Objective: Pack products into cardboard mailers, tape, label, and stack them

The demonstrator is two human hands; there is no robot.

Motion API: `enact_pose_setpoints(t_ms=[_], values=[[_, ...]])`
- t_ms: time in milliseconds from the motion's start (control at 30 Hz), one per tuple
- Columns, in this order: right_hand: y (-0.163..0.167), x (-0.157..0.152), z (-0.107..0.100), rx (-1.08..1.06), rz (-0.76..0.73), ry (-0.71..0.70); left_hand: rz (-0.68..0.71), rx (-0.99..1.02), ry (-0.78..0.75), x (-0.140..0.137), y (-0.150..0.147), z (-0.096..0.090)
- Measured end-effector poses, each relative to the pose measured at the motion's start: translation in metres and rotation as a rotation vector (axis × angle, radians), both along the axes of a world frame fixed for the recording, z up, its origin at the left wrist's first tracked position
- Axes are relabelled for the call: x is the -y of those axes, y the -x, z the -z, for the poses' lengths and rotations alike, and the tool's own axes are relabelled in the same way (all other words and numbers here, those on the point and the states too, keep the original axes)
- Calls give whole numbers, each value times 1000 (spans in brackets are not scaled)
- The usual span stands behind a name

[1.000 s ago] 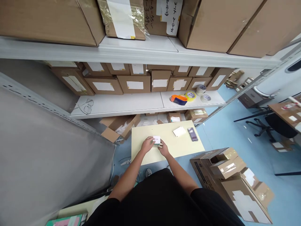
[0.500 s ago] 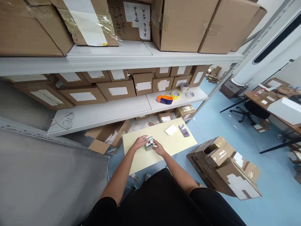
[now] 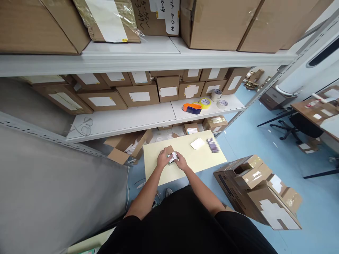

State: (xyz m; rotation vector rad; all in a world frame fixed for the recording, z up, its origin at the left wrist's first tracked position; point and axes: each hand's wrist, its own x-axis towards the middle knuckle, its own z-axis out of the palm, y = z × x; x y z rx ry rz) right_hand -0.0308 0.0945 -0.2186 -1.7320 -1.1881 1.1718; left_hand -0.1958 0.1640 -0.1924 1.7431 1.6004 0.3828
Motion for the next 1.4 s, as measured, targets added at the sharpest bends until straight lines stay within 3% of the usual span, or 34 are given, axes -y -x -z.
enact_pose_setpoints(t_ms=[133, 267, 500, 833, 1033, 1167, 1400], values=[[12, -8, -7, 81, -31, 13, -22, 129, 153, 0, 3, 14], [23, -16, -18, 266, -87, -1, -129, 344, 117, 1, 8, 28], [24, -28, -39, 620, -153, 65, -154, 592, 80, 11, 16, 47], [-11, -18, -29, 455, -80, -109, 192, 522, 9, 28, 9, 38], [-2, -31, -44, 636, -275, 98, 116, 437, 13, 26, 6, 39], [9, -40, -54, 748, -313, 164, 94, 440, 38, 22, 7, 46], [15, -43, -45, 739, -352, 248, 93, 482, 56, 24, 8, 44]])
